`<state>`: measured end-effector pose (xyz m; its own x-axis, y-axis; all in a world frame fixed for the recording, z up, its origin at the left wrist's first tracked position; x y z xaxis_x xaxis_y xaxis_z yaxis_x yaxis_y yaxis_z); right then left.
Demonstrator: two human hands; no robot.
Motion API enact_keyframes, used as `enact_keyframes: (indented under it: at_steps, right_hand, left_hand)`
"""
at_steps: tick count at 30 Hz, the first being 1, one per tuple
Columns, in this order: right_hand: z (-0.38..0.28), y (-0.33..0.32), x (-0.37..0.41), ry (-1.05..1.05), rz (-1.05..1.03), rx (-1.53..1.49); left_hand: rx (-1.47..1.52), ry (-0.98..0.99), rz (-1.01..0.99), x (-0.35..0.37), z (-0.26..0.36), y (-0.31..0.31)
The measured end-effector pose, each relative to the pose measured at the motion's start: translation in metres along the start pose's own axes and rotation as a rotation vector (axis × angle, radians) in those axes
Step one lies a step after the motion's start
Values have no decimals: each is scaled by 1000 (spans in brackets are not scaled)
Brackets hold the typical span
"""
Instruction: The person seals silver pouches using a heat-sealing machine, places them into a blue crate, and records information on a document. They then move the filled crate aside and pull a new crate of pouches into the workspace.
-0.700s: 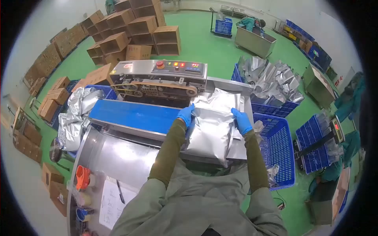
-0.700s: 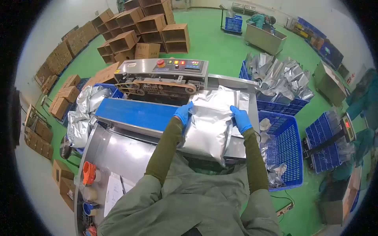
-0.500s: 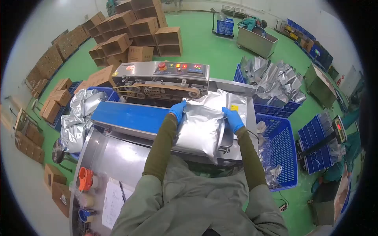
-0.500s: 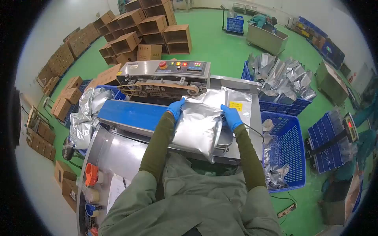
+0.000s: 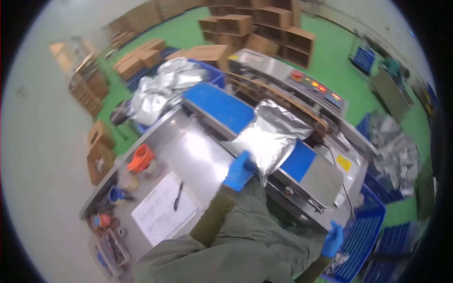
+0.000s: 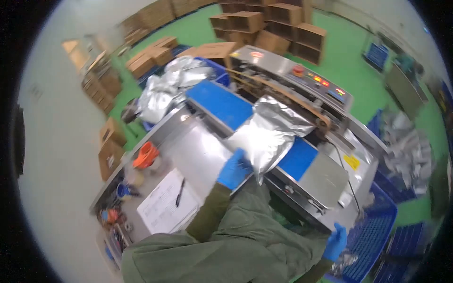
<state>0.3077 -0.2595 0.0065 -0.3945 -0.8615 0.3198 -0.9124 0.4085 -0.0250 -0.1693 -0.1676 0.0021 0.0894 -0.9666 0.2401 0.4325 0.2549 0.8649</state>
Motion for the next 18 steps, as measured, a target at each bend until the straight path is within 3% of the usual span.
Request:
enact_keyframes:
  at_steps: [1, 3, 5, 8, 10, 18]
  right_hand:
    - [30, -22, 1, 4, 12, -30]
    - [71, -42, -1, 75, 123, -47]
    - [102, -59, -4, 79, 144, -80]
    - [141, -74, 4, 89, 187, 92]
    - [119, -49, 8, 40, 170, 102]
    - [117, -41, 6, 12, 78, 169]
  left_hand:
    - [-9, 38, -5, -15, -11, -17]
    - [-391, 554, 214, 6, 28, 48]
    - [-424, 660, 107, -10, 49, 49]
    - [229, 269, -18, -78, 69, -10]
    - [221, 301, -14, -61, 103, 31]
    - [114, 430, 4, -74, 193, 14]
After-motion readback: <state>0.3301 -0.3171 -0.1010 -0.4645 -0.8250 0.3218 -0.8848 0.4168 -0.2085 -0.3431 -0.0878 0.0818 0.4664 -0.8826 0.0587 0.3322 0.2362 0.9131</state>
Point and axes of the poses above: each hand's wrist, its own x-axis away from the middle knuckle, its own y-axis out of the palm, z = x × y, the point moved 5 cm from there along -x, towards the middle knuckle, and after that the axes turned 10 degrees about x, right-handed, at the moved point
